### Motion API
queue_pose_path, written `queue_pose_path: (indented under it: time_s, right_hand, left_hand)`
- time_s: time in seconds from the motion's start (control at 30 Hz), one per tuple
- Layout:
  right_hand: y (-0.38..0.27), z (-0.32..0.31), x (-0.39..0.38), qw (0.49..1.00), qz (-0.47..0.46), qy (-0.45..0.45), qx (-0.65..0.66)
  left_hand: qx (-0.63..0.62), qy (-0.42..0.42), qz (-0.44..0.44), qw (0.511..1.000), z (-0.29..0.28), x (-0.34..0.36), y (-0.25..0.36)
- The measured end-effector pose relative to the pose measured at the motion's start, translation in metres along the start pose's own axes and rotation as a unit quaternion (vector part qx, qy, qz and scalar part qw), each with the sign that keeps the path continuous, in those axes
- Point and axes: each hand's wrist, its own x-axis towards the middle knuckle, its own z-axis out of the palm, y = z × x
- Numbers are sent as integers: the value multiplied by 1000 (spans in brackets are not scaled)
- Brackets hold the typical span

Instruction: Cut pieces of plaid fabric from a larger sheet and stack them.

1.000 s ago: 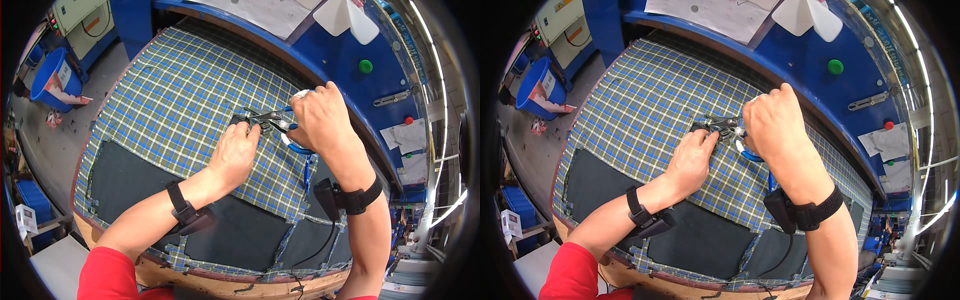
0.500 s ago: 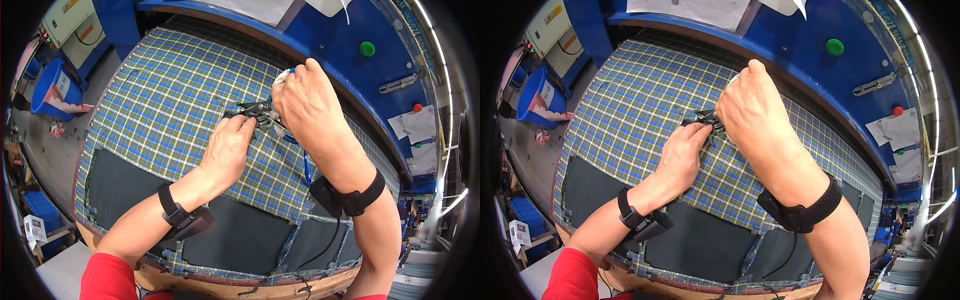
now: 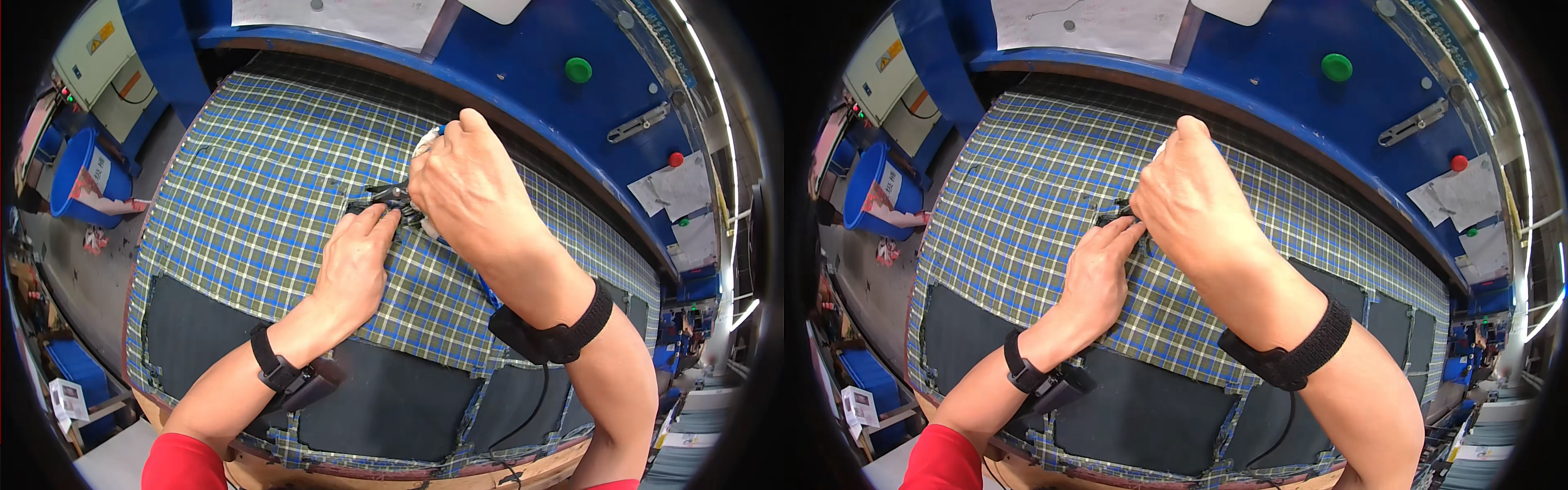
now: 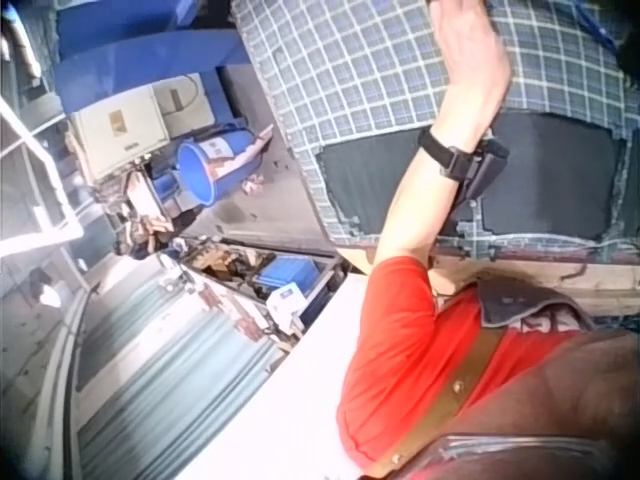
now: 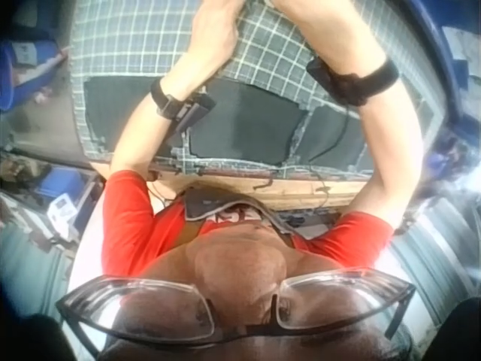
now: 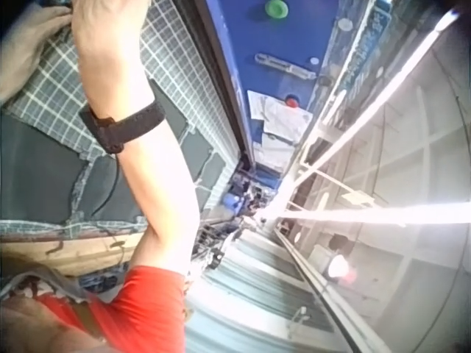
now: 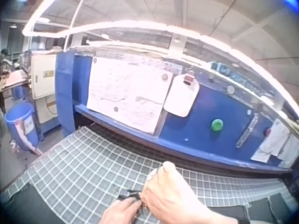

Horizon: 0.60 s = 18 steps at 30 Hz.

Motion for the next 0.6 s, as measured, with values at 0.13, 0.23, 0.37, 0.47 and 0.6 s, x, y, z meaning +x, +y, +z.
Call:
queue_pose_path:
  time_s: [0.13, 0.23, 0.37, 0.47, 0.6]
  right_hand:
    - [7, -22, 11, 992, -11, -91, 89]
    - [8, -21, 24, 991, 11, -103, 78]
    - [17, -29, 45, 970, -32, -221, 93]
    - [17, -31, 52, 967, -32, -234, 91]
    - [21, -34, 58, 976, 6, -193, 97]
  left_hand:
    - [-3, -14, -12, 1000, -1, 1, 0]
    - [-18, -34, -25, 999, -2, 2, 0]
    - [-32, -35, -20, 999, 0, 1, -4]
    - [-33, -45, -24, 998, -1, 0, -4]
    - [-37, -39, -20, 998, -1, -1, -5]
